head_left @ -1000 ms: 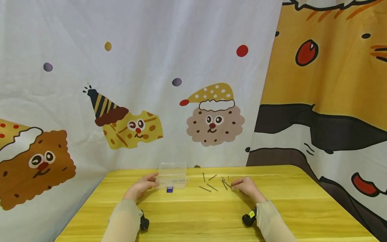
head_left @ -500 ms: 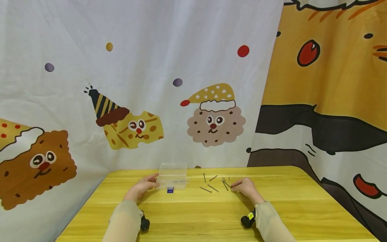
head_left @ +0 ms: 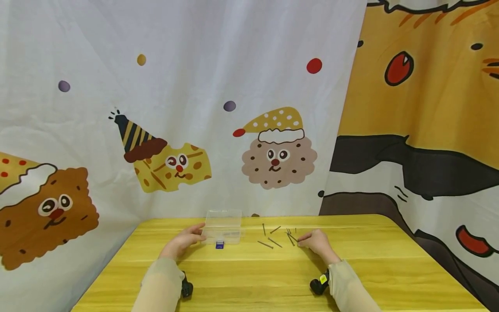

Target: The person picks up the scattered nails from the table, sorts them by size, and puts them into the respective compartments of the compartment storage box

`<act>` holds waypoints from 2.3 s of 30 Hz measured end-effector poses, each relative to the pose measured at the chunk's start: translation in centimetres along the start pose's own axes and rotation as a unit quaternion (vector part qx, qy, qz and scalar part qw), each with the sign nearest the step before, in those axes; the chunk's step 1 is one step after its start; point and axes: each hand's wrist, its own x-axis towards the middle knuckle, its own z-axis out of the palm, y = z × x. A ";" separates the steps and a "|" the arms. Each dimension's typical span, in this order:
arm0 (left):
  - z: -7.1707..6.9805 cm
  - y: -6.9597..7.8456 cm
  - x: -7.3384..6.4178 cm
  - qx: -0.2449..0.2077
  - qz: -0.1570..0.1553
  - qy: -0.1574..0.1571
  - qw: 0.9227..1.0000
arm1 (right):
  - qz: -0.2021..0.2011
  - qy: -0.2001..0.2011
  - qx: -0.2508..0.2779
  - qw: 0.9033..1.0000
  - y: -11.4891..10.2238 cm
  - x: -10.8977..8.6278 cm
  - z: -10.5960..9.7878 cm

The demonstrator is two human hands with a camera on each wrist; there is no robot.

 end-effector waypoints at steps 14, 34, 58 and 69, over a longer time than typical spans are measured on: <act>0.6 -0.2 0.1 -0.001 -0.004 0.005 1.000 | -0.008 0.012 -0.016 1.000 1.0 -0.2 0.1; 0.0 -0.4 0.2 -0.003 0.007 0.004 1.000 | 0.024 0.017 0.086 0.996 -0.1 -0.1 -0.7; 0.0 0.0 -0.5 -0.004 0.000 0.006 1.000 | -0.007 -0.049 0.151 0.987 -4.3 2.2 -2.7; -0.1 0.2 -0.5 -0.005 0.002 0.003 1.000 | -0.014 -0.082 0.165 0.983 -5.4 3.7 -1.6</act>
